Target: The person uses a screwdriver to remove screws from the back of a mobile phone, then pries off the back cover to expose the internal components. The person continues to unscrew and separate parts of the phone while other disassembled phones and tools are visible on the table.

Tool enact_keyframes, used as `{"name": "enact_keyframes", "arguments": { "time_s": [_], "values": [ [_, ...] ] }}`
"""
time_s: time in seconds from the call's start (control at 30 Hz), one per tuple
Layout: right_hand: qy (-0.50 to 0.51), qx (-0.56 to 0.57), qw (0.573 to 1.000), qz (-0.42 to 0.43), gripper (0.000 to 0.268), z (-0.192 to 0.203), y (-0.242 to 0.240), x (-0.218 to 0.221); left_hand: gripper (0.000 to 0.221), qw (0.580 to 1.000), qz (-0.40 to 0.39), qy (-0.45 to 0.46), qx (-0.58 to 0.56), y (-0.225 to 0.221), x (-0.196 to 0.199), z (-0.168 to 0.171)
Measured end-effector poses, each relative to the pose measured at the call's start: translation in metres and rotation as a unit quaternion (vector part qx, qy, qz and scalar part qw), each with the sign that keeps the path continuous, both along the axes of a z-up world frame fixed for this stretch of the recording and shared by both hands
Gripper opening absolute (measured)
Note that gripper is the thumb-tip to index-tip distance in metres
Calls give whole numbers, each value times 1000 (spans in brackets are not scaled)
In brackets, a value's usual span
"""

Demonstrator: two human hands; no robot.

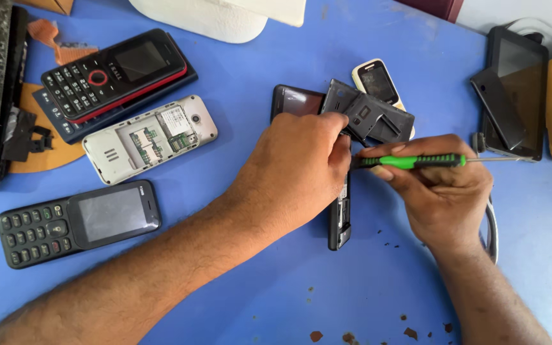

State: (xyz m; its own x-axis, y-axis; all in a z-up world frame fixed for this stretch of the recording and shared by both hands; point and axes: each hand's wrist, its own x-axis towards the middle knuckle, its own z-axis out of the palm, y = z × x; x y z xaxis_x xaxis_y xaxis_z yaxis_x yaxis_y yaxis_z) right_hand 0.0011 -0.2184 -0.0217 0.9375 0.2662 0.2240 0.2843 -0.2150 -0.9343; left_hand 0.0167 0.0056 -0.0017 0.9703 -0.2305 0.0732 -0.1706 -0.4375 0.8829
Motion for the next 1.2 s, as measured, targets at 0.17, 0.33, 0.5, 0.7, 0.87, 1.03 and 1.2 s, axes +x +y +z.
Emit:
{"name": "enact_keyframes", "arguments": {
  "time_s": [0.17,0.33,0.5,0.7,0.87,1.03,1.2],
  "values": [
    [-18,-22,1000,6,24,-1,-3,2,22,1000,-2,22,-6,1,-1,1],
    [-14,-13,1000,6,24,-2,0,-1,16,1000,4,-6,-10,1,-1,0],
    [-29,-30,999,6,26,-1,2,-3,20,1000,-9,16,1,1,0,-1],
    [-14,-1,1000,11,26,-3,4,-4,20,999,-9,36,2,2,0,-1],
    [-58,-12,998,32,26,-3,6,-6,17,1000,6,16,-10,2,0,-1],
    [-46,-47,998,-15,29,1,6,-8,18,999,5,-27,-21,4,0,-2],
    [-77,-65,994,-38,30,3,8,-9,26,999,-2,37,-15,5,2,-3]
  ]
}}
